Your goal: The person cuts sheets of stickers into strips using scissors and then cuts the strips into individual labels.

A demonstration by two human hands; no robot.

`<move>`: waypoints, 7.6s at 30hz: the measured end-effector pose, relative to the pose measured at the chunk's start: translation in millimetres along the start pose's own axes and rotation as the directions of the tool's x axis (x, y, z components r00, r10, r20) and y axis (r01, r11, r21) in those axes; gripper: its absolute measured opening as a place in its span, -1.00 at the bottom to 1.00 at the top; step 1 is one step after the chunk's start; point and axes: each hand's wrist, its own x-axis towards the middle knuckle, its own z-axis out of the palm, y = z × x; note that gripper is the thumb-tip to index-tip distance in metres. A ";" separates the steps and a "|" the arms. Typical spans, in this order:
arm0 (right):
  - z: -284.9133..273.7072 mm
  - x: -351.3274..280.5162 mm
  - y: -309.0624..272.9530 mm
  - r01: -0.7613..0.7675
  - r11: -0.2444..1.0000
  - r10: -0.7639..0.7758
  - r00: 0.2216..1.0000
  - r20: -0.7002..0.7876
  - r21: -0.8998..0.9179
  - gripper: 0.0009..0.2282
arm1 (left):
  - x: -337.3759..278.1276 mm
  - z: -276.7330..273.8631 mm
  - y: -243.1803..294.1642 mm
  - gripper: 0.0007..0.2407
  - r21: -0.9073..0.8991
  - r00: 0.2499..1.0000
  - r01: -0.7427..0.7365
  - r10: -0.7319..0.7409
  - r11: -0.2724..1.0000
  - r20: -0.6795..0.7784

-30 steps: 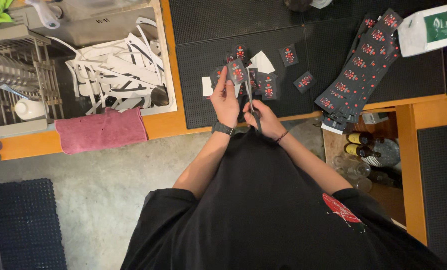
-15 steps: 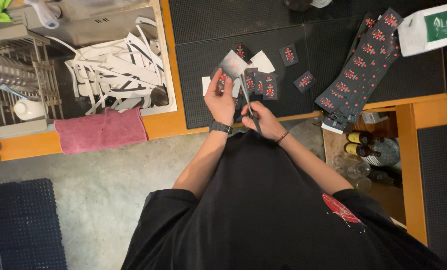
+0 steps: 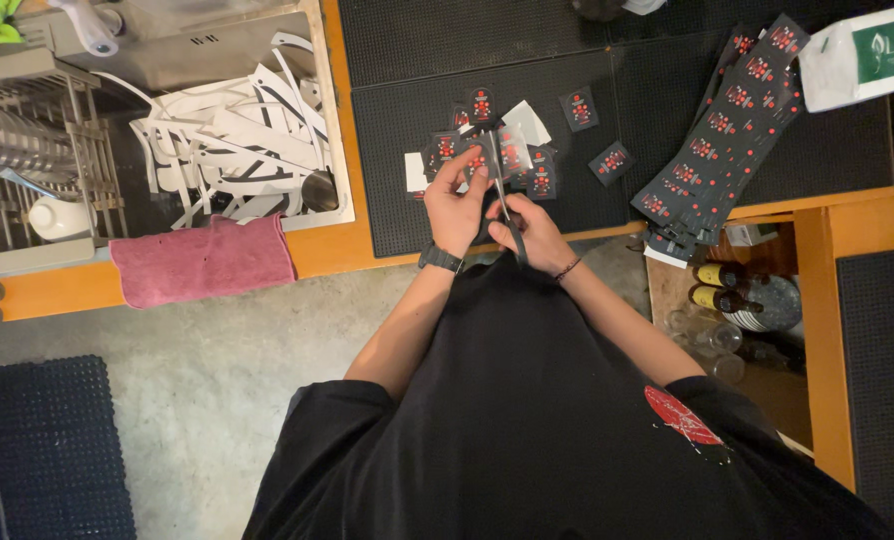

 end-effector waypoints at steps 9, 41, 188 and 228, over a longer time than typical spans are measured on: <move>-2.8 0.9 2.2 0.014 0.995 -0.014 1.000 0.002 0.094 -0.79 | 1.8 2.5 5.3 -0.75 -0.062 0.999 0.041 -0.039 0.997 0.033; -109.9 -79.5 37.7 -0.041 0.927 -0.346 0.299 -0.889 -0.374 -0.72 | -21.6 115.9 -59.9 -0.68 0.299 0.726 -0.194 -0.068 0.934 0.685; -146.1 -56.0 33.7 0.114 0.908 0.249 0.628 -0.737 0.404 -0.73 | 37.0 195.9 -67.9 -0.87 0.654 0.832 -0.452 0.022 0.607 0.555; -9.8 4.6 -73.2 0.130 0.982 -0.123 0.991 0.057 -0.133 -0.68 | 49.7 18.2 64.0 -0.73 -0.134 0.980 -0.160 0.141 0.978 -0.139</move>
